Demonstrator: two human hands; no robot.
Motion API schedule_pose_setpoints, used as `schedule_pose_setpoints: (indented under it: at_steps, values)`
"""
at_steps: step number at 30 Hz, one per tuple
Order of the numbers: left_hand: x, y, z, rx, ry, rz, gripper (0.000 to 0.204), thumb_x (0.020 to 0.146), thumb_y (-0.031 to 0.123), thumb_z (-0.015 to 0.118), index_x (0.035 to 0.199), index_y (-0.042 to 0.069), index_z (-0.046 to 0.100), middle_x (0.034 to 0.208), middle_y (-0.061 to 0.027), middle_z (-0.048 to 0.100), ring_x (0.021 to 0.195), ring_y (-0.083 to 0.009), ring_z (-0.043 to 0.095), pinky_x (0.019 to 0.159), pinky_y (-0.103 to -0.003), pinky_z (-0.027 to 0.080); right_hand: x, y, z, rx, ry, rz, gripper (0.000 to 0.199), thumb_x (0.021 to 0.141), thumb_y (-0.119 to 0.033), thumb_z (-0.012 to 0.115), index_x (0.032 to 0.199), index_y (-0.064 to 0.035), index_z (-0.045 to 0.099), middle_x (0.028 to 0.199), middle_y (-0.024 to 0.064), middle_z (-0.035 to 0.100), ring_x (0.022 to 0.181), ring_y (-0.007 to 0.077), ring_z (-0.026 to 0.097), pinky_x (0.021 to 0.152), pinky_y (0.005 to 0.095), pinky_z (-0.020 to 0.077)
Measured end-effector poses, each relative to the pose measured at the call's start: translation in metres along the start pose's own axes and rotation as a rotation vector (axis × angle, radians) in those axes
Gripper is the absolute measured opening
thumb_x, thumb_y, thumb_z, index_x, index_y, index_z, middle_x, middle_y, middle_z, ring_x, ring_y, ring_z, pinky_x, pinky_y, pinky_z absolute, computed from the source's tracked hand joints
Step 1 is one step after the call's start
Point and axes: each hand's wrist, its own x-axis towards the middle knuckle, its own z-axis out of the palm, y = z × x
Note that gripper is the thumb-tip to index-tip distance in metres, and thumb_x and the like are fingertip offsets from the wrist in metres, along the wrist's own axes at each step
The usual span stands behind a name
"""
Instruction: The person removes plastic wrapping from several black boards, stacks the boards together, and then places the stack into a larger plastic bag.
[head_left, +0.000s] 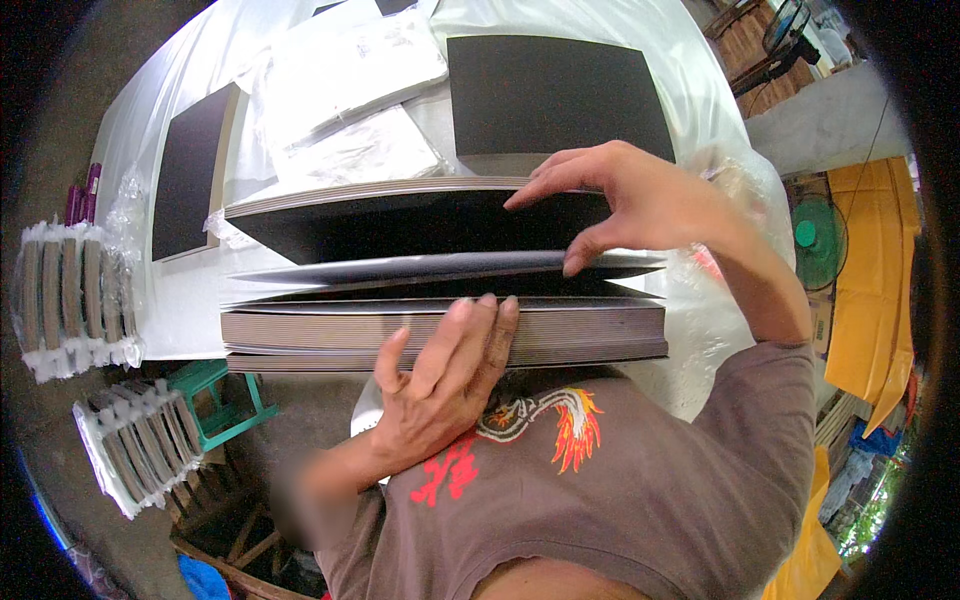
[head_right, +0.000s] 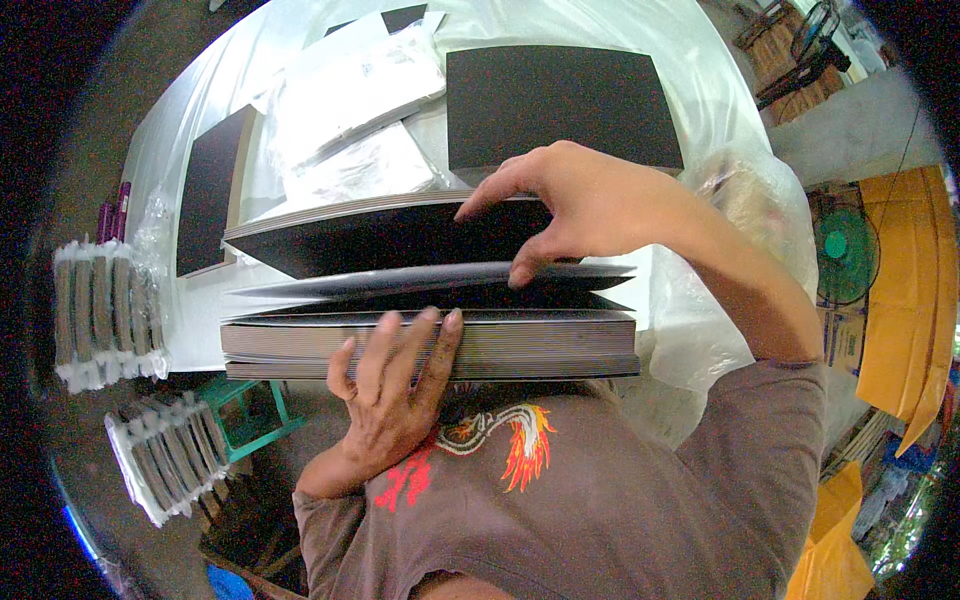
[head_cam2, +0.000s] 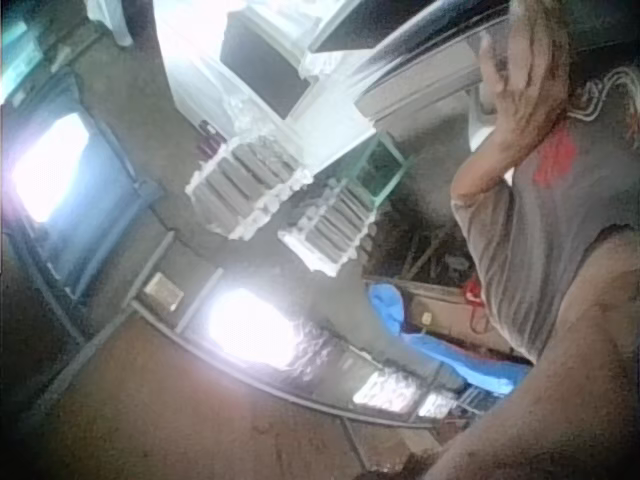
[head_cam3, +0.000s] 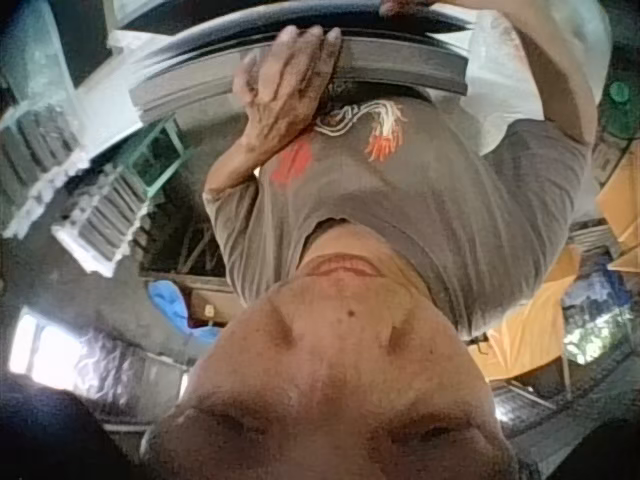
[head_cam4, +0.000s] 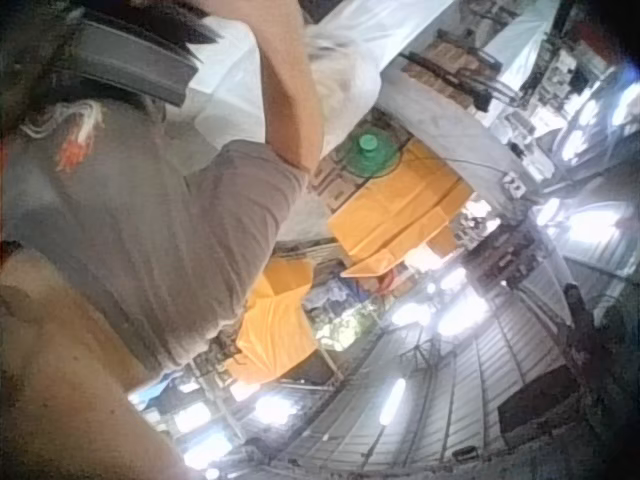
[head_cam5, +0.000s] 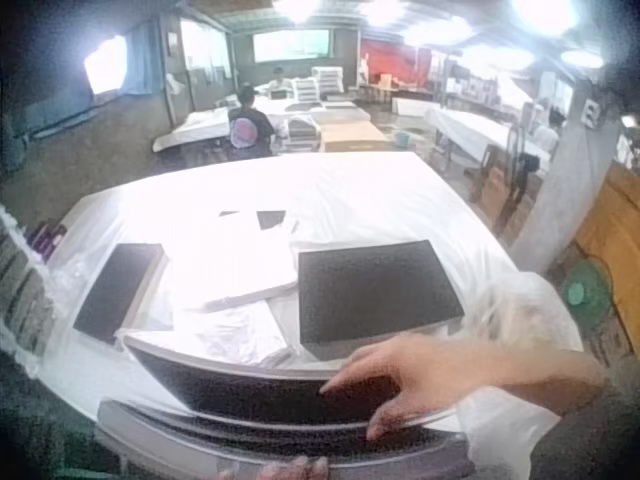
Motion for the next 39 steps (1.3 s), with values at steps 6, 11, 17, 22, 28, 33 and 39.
schedule_pose_setpoints:
  at_steps: [6,11,17,22,28,33,39]
  values:
    - [0.002,-0.008,-0.006,0.038,0.003,0.062,0.038,0.087,0.022,0.045,0.123,0.022,0.057,0.129,0.0014,0.052,0.119,-0.021,0.049,0.098,-0.044,0.015,-0.004,0.003,0.006,-0.04,0.056,0.0,0.034,0.073,-0.006,0.063,0.108,-0.0072,0.064,0.116,0.0177,0.057,0.1,0.03,0.06,0.089,0.0347,0.0445]
    - [0.005,-0.008,-0.011,0.012,-0.03,0.041,0.037,0.087,0.024,0.045,0.123,0.022,0.057,0.132,-0.0005,0.05,0.119,-0.0226,0.05,0.096,-0.045,0.015,-0.006,0.002,0.01,-0.179,0.045,0.035,0.036,0.078,-0.022,0.064,0.107,-0.0004,0.063,0.118,0.0208,0.055,0.106,0.034,0.056,0.09,0.0368,0.0438]
    - [0.006,-0.008,-0.011,-0.026,-0.062,0.038,0.034,0.088,0.027,0.048,0.121,0.022,0.057,0.132,-0.0011,0.051,0.12,-0.0223,0.048,0.096,-0.043,0.015,-0.009,-0.001,0.006,-0.231,0.002,-0.069,0.072,0.059,-0.045,0.077,0.106,0.0069,0.061,0.12,0.0242,0.052,0.111,0.0377,0.051,0.092,0.0388,0.0421]
    - [0.008,-0.008,-0.01,-0.081,-0.058,0.007,0.036,0.086,0.028,0.052,0.121,0.023,0.057,0.131,-0.001,0.052,0.12,-0.0199,0.048,0.096,-0.041,0.018,-0.007,-0.003,0.003,-0.162,-0.021,0.003,0.057,0.062,-0.039,0.077,0.1,0.0015,0.066,0.118,0.0243,0.054,0.107,0.037,0.054,0.092,0.0378,0.0426]
    - [0.004,-0.009,-0.005,-0.078,0.043,0.029,0.035,0.085,0.022,0.051,0.119,0.022,0.061,0.124,0.0015,0.056,0.116,-0.0139,0.05,0.092,-0.039,0.02,-0.007,-0.001,0.0,-0.01,0.002,0.072,0.026,0.074,-0.016,0.068,0.099,-0.0094,0.069,0.117,0.0201,0.056,0.098,0.0343,0.06,0.084,0.0348,0.0471]
    - [0.006,-0.01,-0.01,-0.03,-0.005,0.063,0.035,0.086,0.021,0.049,0.119,0.02,0.06,0.125,-0.0002,0.056,0.117,-0.0134,0.05,0.09,-0.038,0.02,-0.009,-0.001,0.013,-0.036,0.192,0.022,0.03,0.076,-0.012,0.066,0.106,-0.0099,0.066,0.113,0.018,0.058,0.093,0.0337,0.062,0.08,0.0333,0.0488]
    - [0.006,-0.01,-0.008,-0.061,-0.032,0.033,0.034,0.087,0.027,0.05,0.119,0.021,0.058,0.128,-0.0017,0.054,0.119,-0.0182,0.048,0.091,-0.037,0.021,-0.013,-0.011,0.016,-0.256,0.2,-0.026,0.053,0.065,-0.032,0.076,0.109,-0.004,0.063,0.113,0.018,0.056,0.101,0.0347,0.057,0.084,0.0369,0.0469]
